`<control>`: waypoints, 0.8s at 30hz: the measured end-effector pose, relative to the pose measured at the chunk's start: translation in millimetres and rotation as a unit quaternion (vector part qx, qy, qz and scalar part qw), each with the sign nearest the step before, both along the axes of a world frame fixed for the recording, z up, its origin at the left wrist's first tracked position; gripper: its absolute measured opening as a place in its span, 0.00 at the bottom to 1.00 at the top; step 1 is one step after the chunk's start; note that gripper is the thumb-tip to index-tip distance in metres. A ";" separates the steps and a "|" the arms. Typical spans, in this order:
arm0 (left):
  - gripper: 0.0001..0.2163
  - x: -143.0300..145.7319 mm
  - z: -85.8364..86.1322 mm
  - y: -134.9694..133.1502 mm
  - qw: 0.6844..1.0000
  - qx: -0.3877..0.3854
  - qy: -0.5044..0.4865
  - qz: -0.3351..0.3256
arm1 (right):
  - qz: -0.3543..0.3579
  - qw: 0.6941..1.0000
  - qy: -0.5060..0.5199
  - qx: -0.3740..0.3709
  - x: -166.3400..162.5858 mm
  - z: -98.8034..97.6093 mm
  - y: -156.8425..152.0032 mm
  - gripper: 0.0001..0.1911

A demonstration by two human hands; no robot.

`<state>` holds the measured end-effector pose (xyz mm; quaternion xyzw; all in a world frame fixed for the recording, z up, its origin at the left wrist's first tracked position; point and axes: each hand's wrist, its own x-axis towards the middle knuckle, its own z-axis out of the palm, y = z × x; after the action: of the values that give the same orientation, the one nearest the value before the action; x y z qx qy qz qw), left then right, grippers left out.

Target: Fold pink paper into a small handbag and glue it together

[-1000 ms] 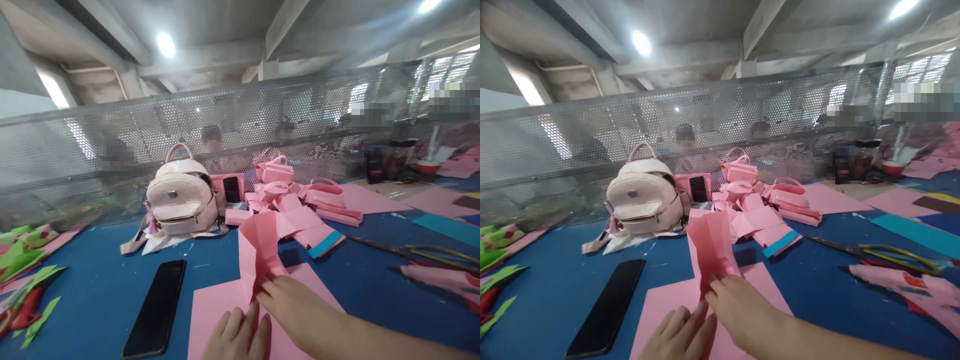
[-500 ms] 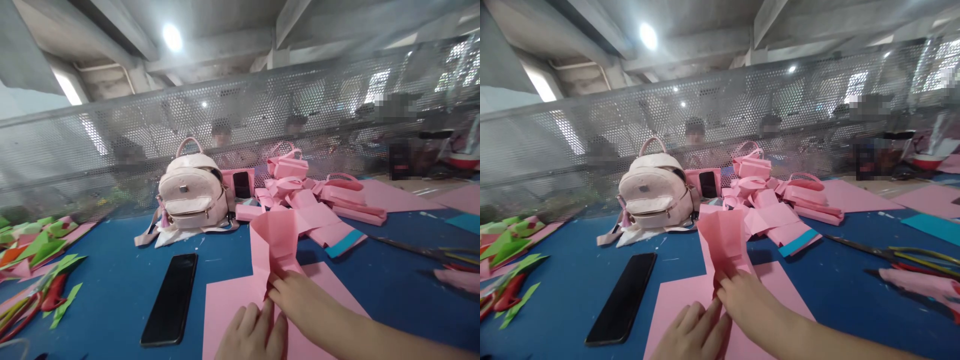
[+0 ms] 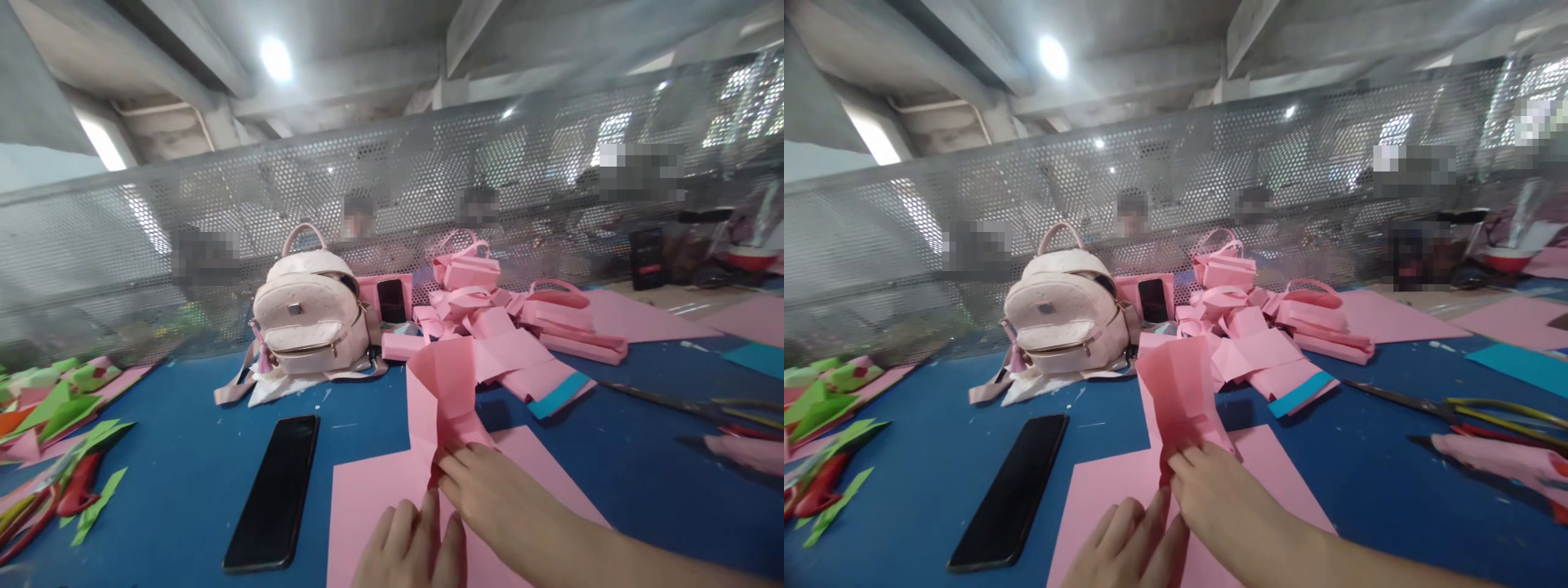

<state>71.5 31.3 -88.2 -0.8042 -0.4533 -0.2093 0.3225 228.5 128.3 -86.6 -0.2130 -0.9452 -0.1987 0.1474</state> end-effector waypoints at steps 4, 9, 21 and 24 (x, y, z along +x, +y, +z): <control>0.14 -0.6 -0.1 1.3 1.000 -0.005 -0.005 -0.004 | -0.043 0.999 0.016 0.008 8.4 -10.8 -7.7 0.11; 0.14 -0.9 -1.1 2.9 1.000 0.004 0.007 -0.007 | -0.027 1.000 -0.012 -0.011 5.9 -7.1 -8.2 0.09; 0.31 -1.5 4.3 1.9 0.995 -0.085 -0.006 -0.057 | -0.047 0.996 -0.048 -0.066 17.3 13.2 -28.6 0.08; 0.36 4.3 10.9 4.5 0.994 -0.074 -0.014 -0.077 | -0.028 0.996 -0.047 -0.067 35.3 22.2 -36.6 0.13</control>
<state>75.7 35.9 -77.4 -0.8554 -0.4084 -0.2113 0.2385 263.9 91.7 -64.4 -0.2391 -0.9560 -0.1491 0.0822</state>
